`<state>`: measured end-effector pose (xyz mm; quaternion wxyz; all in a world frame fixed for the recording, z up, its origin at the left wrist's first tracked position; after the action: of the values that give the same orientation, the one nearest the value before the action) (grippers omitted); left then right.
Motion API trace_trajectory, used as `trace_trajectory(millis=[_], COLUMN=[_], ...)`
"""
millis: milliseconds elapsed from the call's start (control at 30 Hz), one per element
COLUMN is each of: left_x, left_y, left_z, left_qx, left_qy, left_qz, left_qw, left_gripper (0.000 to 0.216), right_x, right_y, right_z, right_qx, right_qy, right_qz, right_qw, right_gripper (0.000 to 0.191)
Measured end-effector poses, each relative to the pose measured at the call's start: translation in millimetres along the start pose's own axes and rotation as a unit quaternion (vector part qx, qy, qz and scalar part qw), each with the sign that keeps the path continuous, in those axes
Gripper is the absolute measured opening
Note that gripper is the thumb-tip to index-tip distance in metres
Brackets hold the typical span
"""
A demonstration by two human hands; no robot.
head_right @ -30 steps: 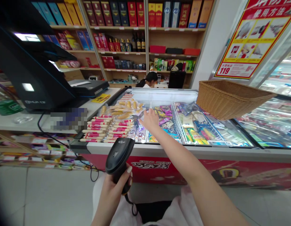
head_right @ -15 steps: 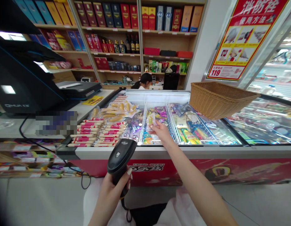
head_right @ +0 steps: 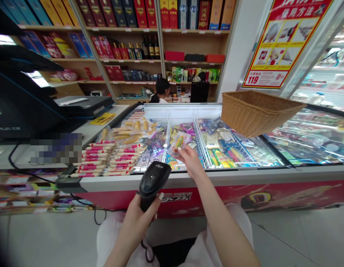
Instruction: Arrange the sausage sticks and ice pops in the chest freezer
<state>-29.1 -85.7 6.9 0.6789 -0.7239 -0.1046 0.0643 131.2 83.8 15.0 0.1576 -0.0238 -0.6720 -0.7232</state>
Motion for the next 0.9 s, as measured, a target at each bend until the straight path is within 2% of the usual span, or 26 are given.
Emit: trace_trajectory(millis=[200,467,900], left_x=[-3.0,0.6,-2.8], left_y=[5.2,6.2,7.6], left_z=[2.9,0.2,-1.4], left_qx=[-0.002,0.000,-0.003], left_qy=[-0.007,0.008,-0.005], left_qz=[0.015,0.024,0.006], left_qw=[1.000,1.000,1.000], left_gripper=[0.046,0.051,0.044], right_x=[0.6,1.4,1.6], right_y=[0.8,0.3,2.7], right_z=[-0.8,-0.7,-1.7], right_qx=[-0.004,-0.010,-0.013], right_qy=[-0.002,-0.002,-0.002], right_qz=[-0.008,-0.023,-0.037], right_qw=[1.000,1.000,0.999], right_gripper=[0.033,0.036,0.034])
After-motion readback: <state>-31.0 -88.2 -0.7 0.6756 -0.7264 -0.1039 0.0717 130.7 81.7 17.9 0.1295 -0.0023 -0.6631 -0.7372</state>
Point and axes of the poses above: each hand's wrist, its own z-axis towards the middle knuckle, its own x-axis out of the palm, y = z × x, the point moved 9 cm from there along z, towards the middle knuckle, and after that the axes turned 13 degrees about -z, right-handed, at the moved point
